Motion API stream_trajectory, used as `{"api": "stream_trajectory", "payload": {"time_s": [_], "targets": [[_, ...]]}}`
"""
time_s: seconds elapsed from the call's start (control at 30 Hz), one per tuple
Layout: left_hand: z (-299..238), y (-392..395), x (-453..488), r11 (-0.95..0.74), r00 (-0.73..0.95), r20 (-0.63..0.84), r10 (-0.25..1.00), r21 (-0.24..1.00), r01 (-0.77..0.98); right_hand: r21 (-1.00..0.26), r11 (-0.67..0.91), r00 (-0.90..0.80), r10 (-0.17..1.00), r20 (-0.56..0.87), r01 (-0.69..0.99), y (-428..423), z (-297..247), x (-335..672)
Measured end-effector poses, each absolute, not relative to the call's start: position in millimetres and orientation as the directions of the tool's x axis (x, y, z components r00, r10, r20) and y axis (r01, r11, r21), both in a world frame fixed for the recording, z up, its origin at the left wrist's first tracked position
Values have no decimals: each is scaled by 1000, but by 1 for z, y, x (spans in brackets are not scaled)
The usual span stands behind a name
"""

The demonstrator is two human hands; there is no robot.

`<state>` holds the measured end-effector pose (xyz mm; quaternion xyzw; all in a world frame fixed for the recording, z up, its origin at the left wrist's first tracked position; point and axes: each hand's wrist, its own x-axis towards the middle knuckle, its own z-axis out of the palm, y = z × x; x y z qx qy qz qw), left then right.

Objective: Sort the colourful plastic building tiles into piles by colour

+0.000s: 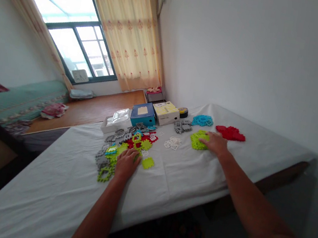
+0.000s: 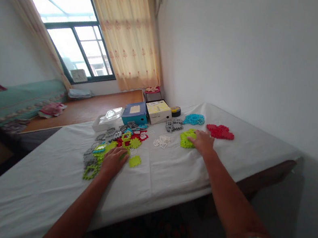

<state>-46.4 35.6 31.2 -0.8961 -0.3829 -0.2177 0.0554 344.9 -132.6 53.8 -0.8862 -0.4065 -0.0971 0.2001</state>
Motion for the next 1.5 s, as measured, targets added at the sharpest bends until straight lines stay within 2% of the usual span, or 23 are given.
{"api": "stream_trajectory", "payload": {"time_s": [0.07, 0.17, 0.27, 0.37, 0.57, 0.73, 1.0, 1.07, 1.13, 1.2, 1.27, 1.37, 1.43, 1.5], "targets": [[31, 35, -46, -696, 610, 429, 666, 64, 715, -286, -495, 572, 708, 415, 820, -125, 56, 334], [32, 33, -47, -695, 613, 418, 671, 64, 716, -277, -177, 294, 833, 468, 944, -103, 63, 299], [33, 31, -47, -705, 625, 403, 669, 76, 705, -263, 164, -51, 920, 387, 951, -72, 65, 251], [36, 30, -47, -724, 646, 377, 663, 106, 681, -262, 292, -206, 928, 309, 920, -38, 61, 204], [38, 28, -47, -742, 655, 389, 648, 125, 659, -332, 176, -45, 929, 367, 927, 13, 36, 155], [34, 31, -49, -763, 672, 412, 616, 96, 640, -351, 287, -116, 893, 434, 891, 20, 16, 153], [32, 38, -48, -781, 678, 430, 597, 115, 614, -394, 194, 81, 808, 584, 898, -5, 60, 205], [32, 40, -48, -781, 679, 429, 596, 113, 615, -399, 110, 177, 767, 616, 910, -22, 72, 247], [32, 41, -48, -781, 678, 430, 596, 113, 615, -401, -60, 310, 740, 596, 914, -44, 76, 294], [32, 42, -48, -783, 679, 431, 594, 115, 612, -414, -305, 495, 708, 504, 857, -67, 72, 337], [31, 42, -47, -781, 678, 429, 598, 122, 612, -394, -464, 599, 707, 375, 794, -88, 65, 365], [29, 40, -45, -772, 664, 421, 618, 164, 614, -328, -530, 614, 746, 258, 782, -104, 61, 373], [30, 38, -46, -740, 601, 458, 655, 232, 631, -283, -521, 591, 747, 305, 805, -101, 65, 356], [31, 39, -48, -685, 473, 538, 698, 310, 659, -250, -421, 489, 775, 400, 872, -90, 71, 326]]}}
